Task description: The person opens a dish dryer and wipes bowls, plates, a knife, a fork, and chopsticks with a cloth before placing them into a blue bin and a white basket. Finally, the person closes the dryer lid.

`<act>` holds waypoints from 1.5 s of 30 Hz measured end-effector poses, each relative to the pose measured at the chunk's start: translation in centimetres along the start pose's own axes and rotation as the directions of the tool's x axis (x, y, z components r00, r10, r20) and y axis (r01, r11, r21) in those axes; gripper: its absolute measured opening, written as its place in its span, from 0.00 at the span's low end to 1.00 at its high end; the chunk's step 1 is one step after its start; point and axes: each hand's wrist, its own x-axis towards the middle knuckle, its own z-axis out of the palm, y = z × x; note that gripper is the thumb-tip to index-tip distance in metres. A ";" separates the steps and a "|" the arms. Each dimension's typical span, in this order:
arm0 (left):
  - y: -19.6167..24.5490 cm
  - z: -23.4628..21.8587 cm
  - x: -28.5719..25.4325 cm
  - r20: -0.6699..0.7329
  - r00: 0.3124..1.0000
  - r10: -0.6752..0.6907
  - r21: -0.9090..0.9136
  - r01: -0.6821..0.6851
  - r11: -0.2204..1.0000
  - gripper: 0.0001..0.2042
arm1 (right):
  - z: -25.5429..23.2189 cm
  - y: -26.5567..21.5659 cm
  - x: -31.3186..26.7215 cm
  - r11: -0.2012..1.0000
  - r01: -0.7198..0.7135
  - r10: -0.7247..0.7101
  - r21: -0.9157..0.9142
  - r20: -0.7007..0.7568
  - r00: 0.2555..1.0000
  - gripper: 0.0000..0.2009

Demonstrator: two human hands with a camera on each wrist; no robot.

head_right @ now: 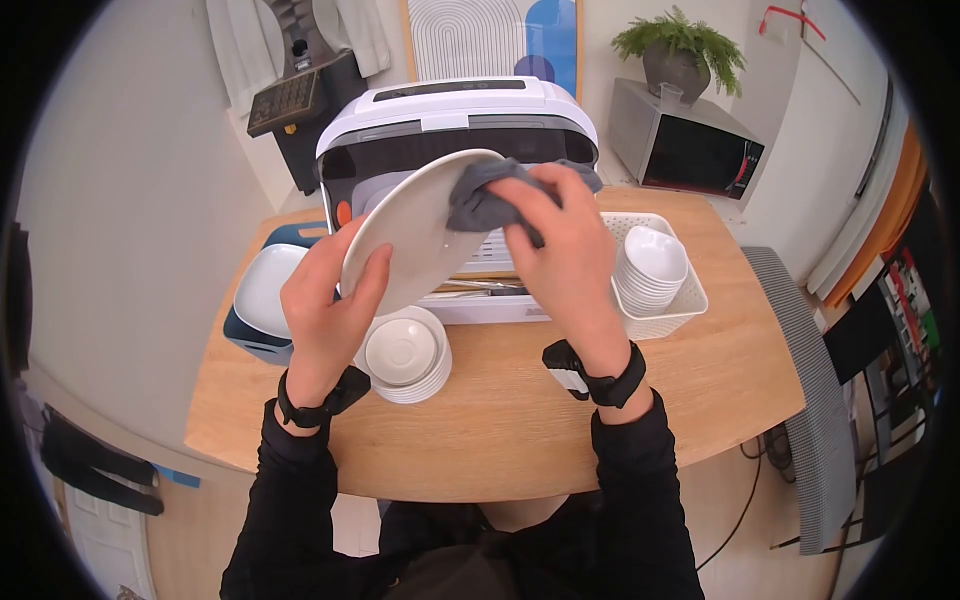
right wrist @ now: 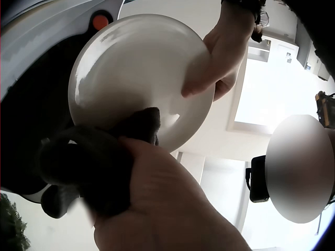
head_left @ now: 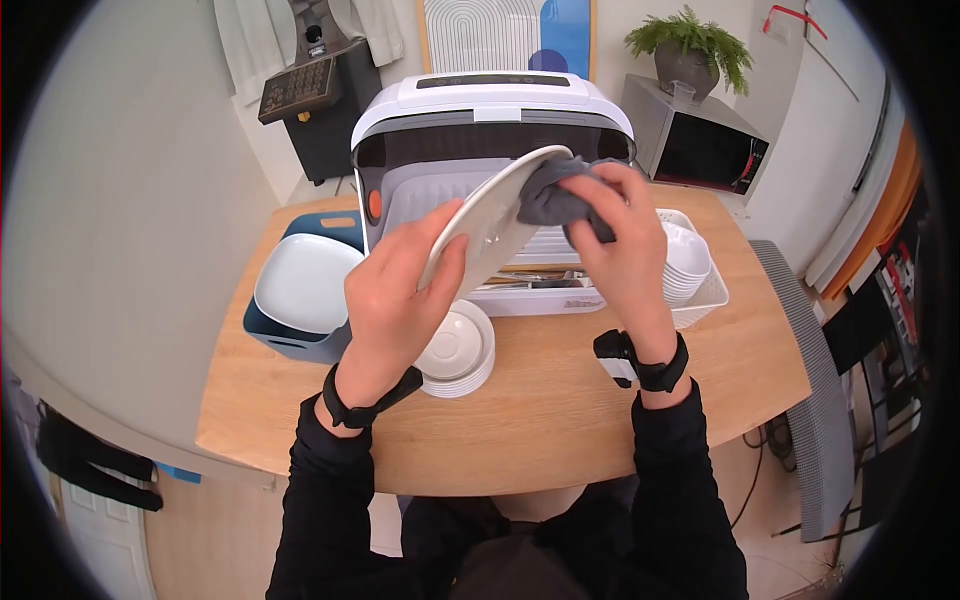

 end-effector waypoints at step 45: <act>0.9 -0.7 -1.9 0.177 0.659 0.731 0.423 -0.722 0.548 0.10 | -1.8 -1.7 0.3 0.978 0.173 -0.197 0.120 0.234 0.952 0.19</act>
